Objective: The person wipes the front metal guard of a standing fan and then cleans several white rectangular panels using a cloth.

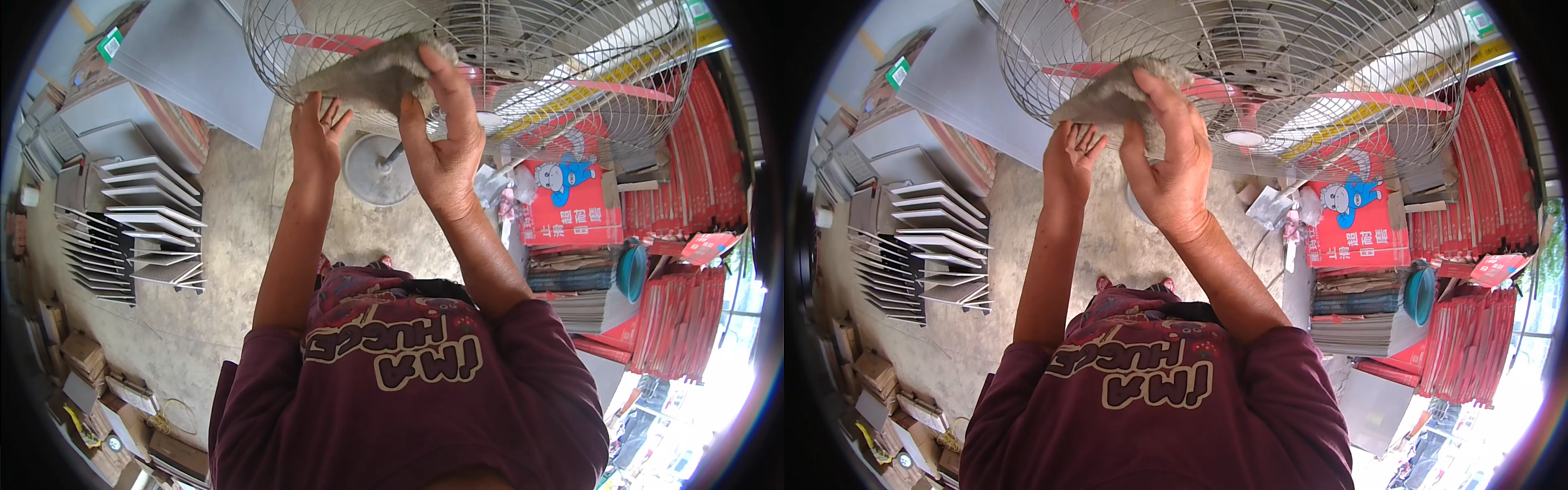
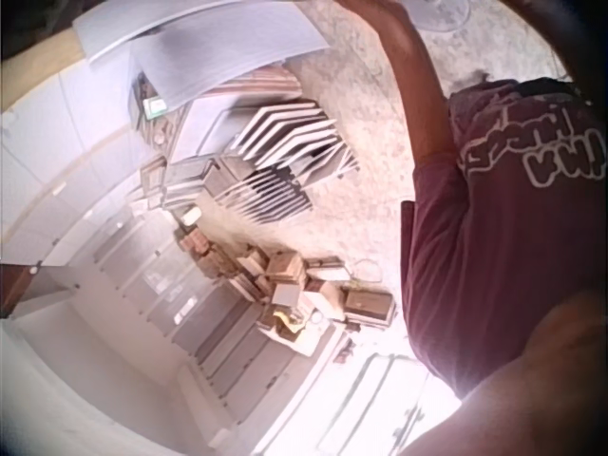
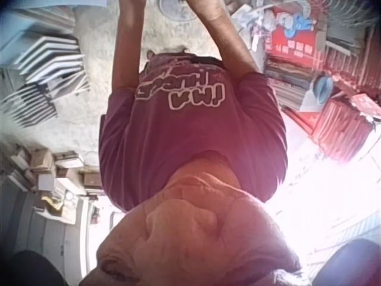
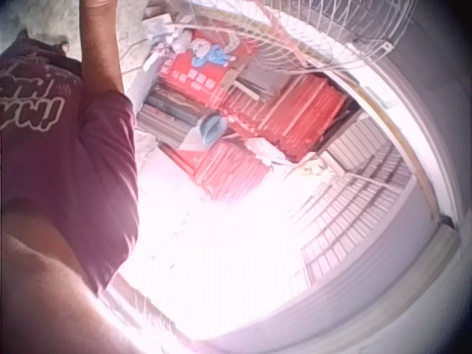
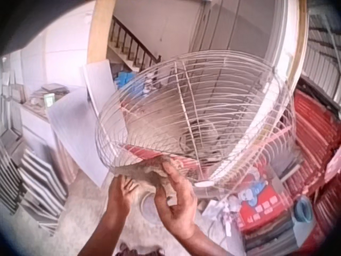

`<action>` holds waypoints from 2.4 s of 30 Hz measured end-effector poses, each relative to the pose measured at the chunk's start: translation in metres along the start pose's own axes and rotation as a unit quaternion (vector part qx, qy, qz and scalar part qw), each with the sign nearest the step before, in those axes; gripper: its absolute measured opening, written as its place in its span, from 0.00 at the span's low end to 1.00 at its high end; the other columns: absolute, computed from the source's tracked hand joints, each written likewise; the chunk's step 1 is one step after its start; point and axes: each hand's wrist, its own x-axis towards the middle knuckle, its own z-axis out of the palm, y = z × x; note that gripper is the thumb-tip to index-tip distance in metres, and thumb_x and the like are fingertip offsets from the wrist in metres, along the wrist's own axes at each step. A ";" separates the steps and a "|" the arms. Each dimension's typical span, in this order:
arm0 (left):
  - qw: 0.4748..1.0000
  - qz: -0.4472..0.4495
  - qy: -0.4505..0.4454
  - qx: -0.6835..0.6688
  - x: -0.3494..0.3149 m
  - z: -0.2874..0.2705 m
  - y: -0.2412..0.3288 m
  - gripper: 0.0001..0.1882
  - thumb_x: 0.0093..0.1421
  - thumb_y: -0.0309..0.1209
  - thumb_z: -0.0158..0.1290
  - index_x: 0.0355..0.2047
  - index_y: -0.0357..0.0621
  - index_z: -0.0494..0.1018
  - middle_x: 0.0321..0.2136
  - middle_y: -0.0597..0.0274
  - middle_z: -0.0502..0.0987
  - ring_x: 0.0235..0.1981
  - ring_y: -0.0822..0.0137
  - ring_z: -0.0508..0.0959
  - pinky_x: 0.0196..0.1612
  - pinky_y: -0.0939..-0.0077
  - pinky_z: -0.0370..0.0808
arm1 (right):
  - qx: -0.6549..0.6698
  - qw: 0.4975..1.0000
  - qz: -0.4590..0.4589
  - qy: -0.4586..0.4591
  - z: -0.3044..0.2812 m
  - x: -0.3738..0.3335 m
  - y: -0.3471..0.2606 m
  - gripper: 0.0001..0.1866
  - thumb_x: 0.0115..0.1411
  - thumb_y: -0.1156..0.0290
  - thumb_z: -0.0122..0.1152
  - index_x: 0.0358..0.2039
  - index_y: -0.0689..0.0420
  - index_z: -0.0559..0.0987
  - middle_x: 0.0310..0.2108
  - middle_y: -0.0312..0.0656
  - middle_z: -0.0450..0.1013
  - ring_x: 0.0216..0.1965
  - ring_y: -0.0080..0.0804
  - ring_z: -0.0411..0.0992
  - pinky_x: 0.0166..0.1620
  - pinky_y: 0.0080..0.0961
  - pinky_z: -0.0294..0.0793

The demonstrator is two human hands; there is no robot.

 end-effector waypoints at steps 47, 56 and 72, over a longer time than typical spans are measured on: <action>0.881 0.363 -0.123 0.277 -0.081 0.086 -0.034 0.40 0.59 0.26 0.51 0.64 0.45 0.38 0.62 0.43 0.49 0.62 0.55 0.56 0.58 0.59 0.63 | 0.273 0.903 0.200 0.265 -0.138 -0.014 0.069 0.18 0.59 0.79 0.52 0.51 0.65 0.69 0.39 0.40 0.74 0.43 0.26 0.73 0.46 0.21 0.71; 0.718 0.485 -0.262 0.425 -0.086 0.119 -0.087 0.43 0.54 0.19 0.52 0.64 0.38 0.37 0.63 0.44 0.46 0.61 0.46 0.56 0.59 0.56 0.59 | 0.237 0.875 0.207 0.368 -0.199 -0.028 0.114 0.17 0.59 0.78 0.53 0.50 0.63 0.70 0.40 0.41 0.75 0.42 0.27 0.74 0.44 0.24 0.75; 0.778 0.348 -0.183 0.490 -0.085 0.081 -0.104 0.40 0.56 0.22 0.52 0.64 0.46 0.41 0.61 0.45 0.53 0.61 0.54 0.58 0.54 0.65 0.63 | 0.261 0.841 0.303 0.364 -0.156 -0.060 0.147 0.15 0.55 0.82 0.53 0.45 0.62 0.71 0.36 0.37 0.72 0.36 0.19 0.70 0.40 0.15 0.69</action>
